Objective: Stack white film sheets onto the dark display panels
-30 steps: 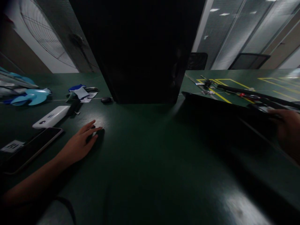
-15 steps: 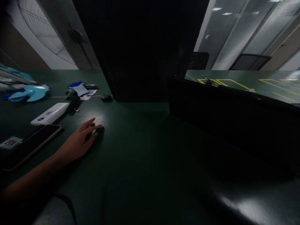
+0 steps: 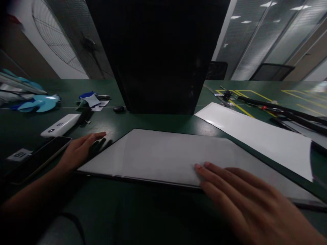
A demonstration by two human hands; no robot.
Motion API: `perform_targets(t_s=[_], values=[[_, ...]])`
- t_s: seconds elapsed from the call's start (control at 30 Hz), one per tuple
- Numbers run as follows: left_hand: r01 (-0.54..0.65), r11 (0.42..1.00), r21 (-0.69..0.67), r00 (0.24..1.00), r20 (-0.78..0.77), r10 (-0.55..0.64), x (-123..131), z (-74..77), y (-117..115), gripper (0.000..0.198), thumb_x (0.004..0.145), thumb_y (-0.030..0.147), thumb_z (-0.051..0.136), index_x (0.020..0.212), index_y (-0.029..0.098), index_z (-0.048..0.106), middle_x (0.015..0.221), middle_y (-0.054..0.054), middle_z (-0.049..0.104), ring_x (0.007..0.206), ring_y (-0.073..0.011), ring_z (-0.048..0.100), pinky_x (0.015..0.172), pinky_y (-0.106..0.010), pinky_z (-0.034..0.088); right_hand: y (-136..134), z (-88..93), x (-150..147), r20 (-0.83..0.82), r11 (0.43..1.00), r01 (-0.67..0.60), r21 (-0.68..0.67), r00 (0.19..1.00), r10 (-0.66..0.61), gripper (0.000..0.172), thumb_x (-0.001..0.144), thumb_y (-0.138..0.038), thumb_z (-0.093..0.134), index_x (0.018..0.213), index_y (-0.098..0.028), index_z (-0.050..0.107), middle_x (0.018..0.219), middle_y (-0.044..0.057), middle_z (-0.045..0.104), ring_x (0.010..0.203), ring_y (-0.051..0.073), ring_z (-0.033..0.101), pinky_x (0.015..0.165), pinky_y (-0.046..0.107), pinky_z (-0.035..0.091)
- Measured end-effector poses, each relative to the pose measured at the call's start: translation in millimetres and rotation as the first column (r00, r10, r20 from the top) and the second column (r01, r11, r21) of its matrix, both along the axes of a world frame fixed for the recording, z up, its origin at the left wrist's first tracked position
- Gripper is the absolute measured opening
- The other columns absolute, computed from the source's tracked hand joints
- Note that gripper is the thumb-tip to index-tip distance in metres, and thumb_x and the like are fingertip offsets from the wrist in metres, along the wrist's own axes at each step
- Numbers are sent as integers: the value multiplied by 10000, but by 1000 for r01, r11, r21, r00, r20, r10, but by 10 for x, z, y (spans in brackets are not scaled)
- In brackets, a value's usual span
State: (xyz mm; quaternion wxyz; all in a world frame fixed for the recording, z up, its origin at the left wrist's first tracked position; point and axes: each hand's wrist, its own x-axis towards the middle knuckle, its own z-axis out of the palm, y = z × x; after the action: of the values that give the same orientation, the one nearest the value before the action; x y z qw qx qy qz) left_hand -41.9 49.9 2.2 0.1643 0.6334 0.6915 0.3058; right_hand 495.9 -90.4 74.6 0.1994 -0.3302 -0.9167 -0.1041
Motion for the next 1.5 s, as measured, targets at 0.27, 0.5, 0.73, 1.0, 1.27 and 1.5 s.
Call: perform_targets(t_s=[0.27, 0.5, 0.73, 1.0, 1.27, 1.5], values=[[139, 987, 81, 985, -118, -129, -1, 41, -82, 672, 1093, 670, 334, 1418, 228, 723, 1581, -69, 655, 1485, -344, 591, 1295, -567, 418, 881, -459, -384, 245, 939, -153, -309, 941, 234, 493, 1077, -481, 585, 1500, -231, 638, 1592, 100, 594, 1346, 290, 672, 1061, 492, 615], [554, 821, -135, 733, -388, -559, 106, -80, -89, 658, 1069, 649, 449, 1628, 314, 541, 1786, -39, 360, 1648, -348, 352, 1332, -617, 331, 1868, -665, 426, 43, 895, 376, -242, 925, -377, 626, 1056, -624, 502, 1533, -227, 584, 1592, 154, 573, 1419, 380, 597, 1199, 641, 487], [573, 807, -147, 706, -412, -576, 98, -79, -100, 630, 1072, 593, 493, 1646, 335, 509, 1778, -31, 370, 1644, -336, 363, 1328, -616, 342, 2088, -908, 916, -14, 790, 563, -243, 812, -584, 665, 1087, -558, 488, 1569, -104, 552, 1601, 237, 544, 1468, 380, 545, 1230, 520, 450], [620, 756, -210, 620, -460, -636, 90, -12, -146, 642, 1072, 584, 500, 1672, 361, 458, 1794, -38, 330, 1662, -351, 319, 1342, -682, 256, 2054, -758, 1282, -5, 665, 723, -188, 676, -737, 727, 1086, -614, 480, 1578, -86, 565, 1548, 291, 565, 1424, 411, 542, 1117, 538, 405], [797, 541, -271, 419, -398, -816, 313, 91, -304, 992, 877, 741, 740, 1718, 453, 299, 1814, -27, 254, 1670, -402, 257, 1350, -724, 157, 2114, -894, 1479, 143, 503, 820, -272, 551, -822, 888, 1081, -756, 317, 1599, -75, 553, 1564, 314, 544, 1376, 388, 590, 946, 498, 447], [808, 538, -240, 432, -380, -818, 402, 65, -345, 908, 945, 647, 723, 1721, 461, 289, 1821, 5, 256, 1665, -359, 304, 1369, -656, 211, 2074, -817, 1391, 282, 420, 872, -251, 481, -830, 694, 1118, -610, 279, 1460, -159, 680, 1480, 211, 653, 1252, 384, 652, 994, 493, 483]])
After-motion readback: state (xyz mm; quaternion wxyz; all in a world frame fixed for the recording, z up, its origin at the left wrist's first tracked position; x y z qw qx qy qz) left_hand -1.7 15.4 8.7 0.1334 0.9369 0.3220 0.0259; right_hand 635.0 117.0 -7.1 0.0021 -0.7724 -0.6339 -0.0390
